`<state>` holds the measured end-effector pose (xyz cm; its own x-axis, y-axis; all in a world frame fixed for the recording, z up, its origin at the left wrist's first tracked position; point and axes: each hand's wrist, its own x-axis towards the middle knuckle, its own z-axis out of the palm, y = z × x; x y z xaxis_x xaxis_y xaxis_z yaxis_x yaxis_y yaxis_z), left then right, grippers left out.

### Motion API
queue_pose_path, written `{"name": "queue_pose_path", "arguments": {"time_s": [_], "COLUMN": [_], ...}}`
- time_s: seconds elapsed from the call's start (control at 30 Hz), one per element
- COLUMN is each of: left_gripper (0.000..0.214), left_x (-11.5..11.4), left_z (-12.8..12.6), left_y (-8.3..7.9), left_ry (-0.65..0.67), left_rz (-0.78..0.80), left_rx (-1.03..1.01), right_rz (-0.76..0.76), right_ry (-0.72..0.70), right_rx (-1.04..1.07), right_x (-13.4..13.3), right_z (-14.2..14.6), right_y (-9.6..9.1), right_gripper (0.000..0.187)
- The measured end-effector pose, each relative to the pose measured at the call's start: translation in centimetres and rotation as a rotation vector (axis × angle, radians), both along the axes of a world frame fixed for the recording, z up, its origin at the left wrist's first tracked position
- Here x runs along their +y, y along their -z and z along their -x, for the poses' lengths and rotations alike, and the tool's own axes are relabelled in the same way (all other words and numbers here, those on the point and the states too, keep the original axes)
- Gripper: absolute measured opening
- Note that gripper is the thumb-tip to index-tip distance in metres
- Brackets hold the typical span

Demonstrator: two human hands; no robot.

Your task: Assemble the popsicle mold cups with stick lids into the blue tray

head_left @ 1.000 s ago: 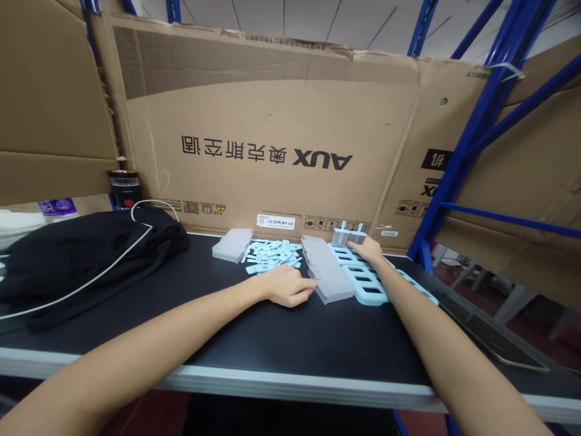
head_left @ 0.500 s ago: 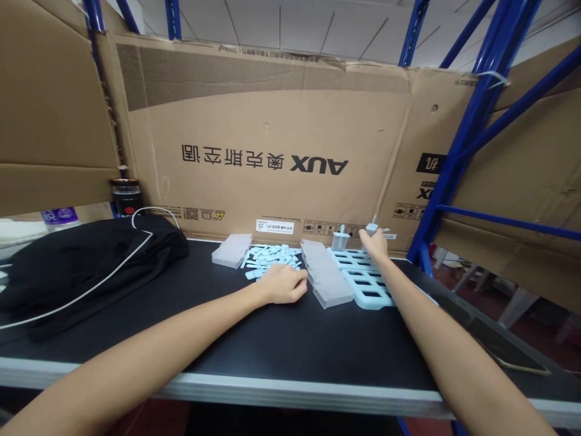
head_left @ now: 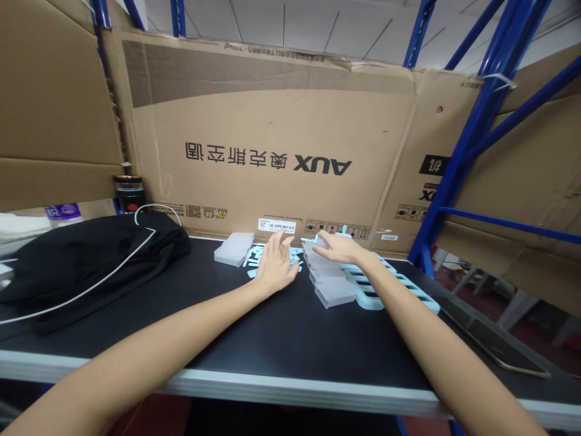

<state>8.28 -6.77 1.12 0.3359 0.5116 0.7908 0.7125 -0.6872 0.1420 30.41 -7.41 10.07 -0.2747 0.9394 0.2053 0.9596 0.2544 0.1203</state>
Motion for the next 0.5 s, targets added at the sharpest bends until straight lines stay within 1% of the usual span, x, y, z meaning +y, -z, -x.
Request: {"name": "queue_pose_path", "arguments": {"time_s": [0.1, 0.17, 0.33, 0.4, 0.5], "left_gripper": [0.064, 0.067, 0.071, 0.069, 0.057], "left_x": [-0.2, -0.5, -0.8, -0.8, -0.7], "left_z": [-0.1, -0.1, -0.1, -0.1, -0.1], "left_y": [-0.1, -0.2, -0.3, -0.4, -0.5], "left_ry": [0.047, 0.066, 0.055, 0.048, 0.04], "left_rz": [-0.064, -0.072, -0.057, -0.057, -0.056], "left_rx": [0.036, 0.073, 0.121, 0.126, 0.131], "right_rz": [-0.045, -0.048, -0.073, -0.057, -0.002], "right_ry": [-0.029, -0.033, -0.035, -0.049, -0.046], "right_rx": [-0.047, -0.05, -0.028, -0.008, 0.052], "right_x": [-0.4, -0.6, -0.8, -1.0, -1.3], "right_z": [1.4, 1.9, 2.0, 1.6, 0.8], "right_y": [0.1, 0.1, -0.2, -0.5, -1.1], "right_gripper": [0.062, 0.067, 0.069, 0.068, 0.067]}}
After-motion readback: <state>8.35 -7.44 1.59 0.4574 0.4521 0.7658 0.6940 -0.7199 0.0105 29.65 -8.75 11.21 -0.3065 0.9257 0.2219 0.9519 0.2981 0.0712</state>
